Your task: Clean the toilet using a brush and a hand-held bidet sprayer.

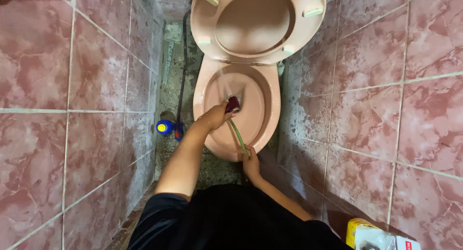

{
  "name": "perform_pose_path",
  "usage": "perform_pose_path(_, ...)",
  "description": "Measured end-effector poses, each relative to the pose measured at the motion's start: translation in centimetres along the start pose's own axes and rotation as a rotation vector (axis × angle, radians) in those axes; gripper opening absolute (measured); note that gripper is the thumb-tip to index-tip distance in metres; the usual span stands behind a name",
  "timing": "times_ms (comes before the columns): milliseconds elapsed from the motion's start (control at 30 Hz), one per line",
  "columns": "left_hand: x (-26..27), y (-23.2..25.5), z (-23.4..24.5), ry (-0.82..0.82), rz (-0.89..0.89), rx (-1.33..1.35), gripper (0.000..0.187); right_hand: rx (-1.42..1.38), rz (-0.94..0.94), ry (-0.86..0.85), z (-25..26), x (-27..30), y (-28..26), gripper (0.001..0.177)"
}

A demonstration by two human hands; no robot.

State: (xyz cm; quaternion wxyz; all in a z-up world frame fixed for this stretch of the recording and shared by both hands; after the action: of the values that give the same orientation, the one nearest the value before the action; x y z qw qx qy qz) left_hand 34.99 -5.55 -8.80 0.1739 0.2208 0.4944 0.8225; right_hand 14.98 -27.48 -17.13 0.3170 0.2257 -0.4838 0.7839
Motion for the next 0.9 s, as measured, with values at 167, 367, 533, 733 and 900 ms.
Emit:
perform_pose_path(167, -2.4, 1.7, -0.7, -0.05, 0.019, -0.051, 0.057, 0.028, -0.084, -0.03, -0.2, 0.2, -1.6, 0.038)
perform_pose_path(367, -4.1, 2.9, -1.1, -0.015, -0.087, 0.007, 0.054, 0.029, -0.079, -0.037, -0.6, -0.3, -0.7, 0.036)
perform_pose_path(533, -3.5, 2.1, 1.0, 0.049, -0.063, 0.024, 0.052, -0.011, 0.015, -0.028, -0.4, -1.1, -1.3, 0.036)
perform_pose_path(733, -2.0, 1.2, 2.3, 0.105, 0.121, 0.002, 0.055, 0.004, -0.108, -0.101, -0.5, -1.0, -1.3, 0.036)
perform_pose_path(900, -3.4, 3.5, 0.0, 0.067, -0.117, 0.051, 0.052, -0.053, -0.158, -0.163, -0.7, -0.8, -1.5, 0.035)
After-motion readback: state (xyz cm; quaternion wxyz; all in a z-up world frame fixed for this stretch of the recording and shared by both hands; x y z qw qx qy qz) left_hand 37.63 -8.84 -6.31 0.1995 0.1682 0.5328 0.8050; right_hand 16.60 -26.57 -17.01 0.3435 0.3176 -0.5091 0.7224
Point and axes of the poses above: each hand's wrist, its own x-axis away from the middle knuckle, its own z-axis out of the back of the hand, y = z × x, the point moved 6 cm from there along -x, towards the middle knuckle, and after that the axes turned 14 degrees about -z, right-handed, at the moved point
